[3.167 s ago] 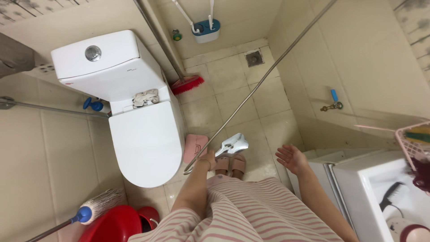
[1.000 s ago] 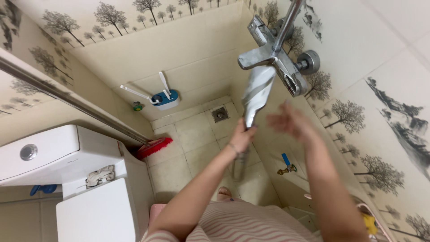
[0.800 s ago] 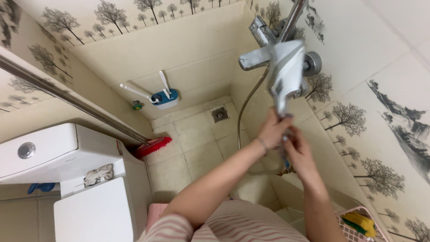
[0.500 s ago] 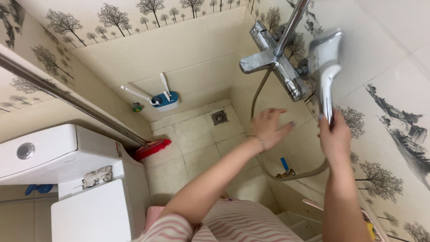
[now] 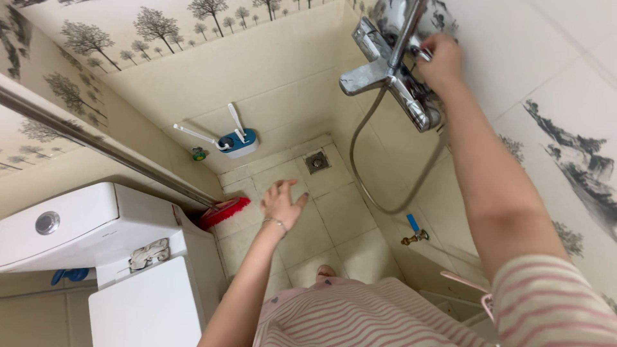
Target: The person cleans the bathroom floor using a handheld shower head to spray water and a long-handled brush to scrub the tiles. They move around the toilet and a red basin, rinsing the brush and floor repeatedly.
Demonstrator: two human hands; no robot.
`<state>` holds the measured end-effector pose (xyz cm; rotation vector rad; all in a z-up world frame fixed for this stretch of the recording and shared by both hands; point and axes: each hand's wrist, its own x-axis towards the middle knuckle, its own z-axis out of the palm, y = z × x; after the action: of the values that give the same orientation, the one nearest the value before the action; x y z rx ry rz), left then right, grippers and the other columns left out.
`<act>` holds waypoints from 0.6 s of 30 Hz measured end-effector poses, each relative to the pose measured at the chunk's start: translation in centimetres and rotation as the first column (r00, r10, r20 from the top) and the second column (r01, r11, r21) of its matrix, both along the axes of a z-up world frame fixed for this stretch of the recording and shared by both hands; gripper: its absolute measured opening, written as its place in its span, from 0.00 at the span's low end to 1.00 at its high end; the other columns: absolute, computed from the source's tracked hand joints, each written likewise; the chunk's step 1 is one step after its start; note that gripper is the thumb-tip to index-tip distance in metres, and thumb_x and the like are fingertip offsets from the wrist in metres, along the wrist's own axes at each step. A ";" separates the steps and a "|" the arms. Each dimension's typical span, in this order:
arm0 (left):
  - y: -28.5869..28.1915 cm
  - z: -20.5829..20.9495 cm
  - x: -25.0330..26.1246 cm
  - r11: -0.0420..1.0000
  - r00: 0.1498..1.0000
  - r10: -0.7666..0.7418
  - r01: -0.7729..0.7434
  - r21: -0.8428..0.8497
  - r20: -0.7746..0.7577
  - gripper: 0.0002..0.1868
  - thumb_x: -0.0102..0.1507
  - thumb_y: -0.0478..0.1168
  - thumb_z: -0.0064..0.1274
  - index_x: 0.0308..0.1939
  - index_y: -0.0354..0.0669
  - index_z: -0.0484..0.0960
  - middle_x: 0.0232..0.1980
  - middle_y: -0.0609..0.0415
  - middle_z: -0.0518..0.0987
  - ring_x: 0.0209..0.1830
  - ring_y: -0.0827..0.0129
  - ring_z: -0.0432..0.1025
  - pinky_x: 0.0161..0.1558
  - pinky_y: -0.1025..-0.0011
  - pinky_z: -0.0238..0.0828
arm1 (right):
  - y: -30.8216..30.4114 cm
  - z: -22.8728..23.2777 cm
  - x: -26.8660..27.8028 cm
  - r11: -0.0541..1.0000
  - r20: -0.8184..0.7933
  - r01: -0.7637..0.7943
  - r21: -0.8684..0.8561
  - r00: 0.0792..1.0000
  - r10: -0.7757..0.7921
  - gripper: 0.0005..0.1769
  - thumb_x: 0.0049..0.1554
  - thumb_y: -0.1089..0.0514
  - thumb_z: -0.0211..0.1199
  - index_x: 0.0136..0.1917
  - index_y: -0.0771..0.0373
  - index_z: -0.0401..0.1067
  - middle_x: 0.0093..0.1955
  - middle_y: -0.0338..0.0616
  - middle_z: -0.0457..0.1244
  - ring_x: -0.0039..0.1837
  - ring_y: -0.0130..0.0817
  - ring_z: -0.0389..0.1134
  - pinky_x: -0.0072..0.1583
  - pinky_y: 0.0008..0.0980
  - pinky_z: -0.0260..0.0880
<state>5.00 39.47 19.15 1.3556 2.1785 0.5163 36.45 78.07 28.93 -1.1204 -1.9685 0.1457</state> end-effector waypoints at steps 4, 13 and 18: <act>-1.9 -1.4 -1.7 0.999 0.999 0.028 -0.029 -0.036 -0.030 0.33 0.60 0.60 0.55 0.68 0.62 0.70 0.75 0.52 0.61 0.77 0.52 0.50 0.73 0.38 0.41 | 1.1 -1.8 -0.8 0.998 0.142 0.057 -0.031 0.988 -0.052 0.12 0.56 0.64 0.64 0.53 0.61 0.80 0.57 0.58 0.69 0.57 0.56 0.70 0.61 0.46 0.70; -2.3 2.3 -4.8 0.997 0.996 -0.081 0.081 0.013 -0.025 0.32 0.60 0.61 0.57 0.66 0.57 0.74 0.71 0.45 0.67 0.72 0.47 0.59 0.71 0.48 0.55 | -15.0 8.6 0.0 0.955 0.126 -0.052 -0.292 0.988 0.092 0.28 0.58 0.54 0.68 0.69 0.65 0.72 0.66 0.59 0.66 0.66 0.55 0.67 0.66 0.42 0.64; -3.1 11.5 -8.0 0.839 0.906 -0.318 0.130 0.529 0.281 0.28 0.65 0.49 0.56 0.67 0.43 0.72 0.68 0.44 0.74 0.71 0.52 0.67 0.70 0.58 0.62 | -32.6 15.4 4.9 0.764 -0.613 -0.608 -0.214 0.693 0.380 0.26 0.66 0.61 0.60 0.75 0.71 0.63 0.72 0.56 0.63 0.75 0.48 0.65 0.82 0.52 0.63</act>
<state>-2.99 36.40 30.62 1.6025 1.6090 1.1954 41.31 45.47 44.32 -0.6194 -1.6969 1.1037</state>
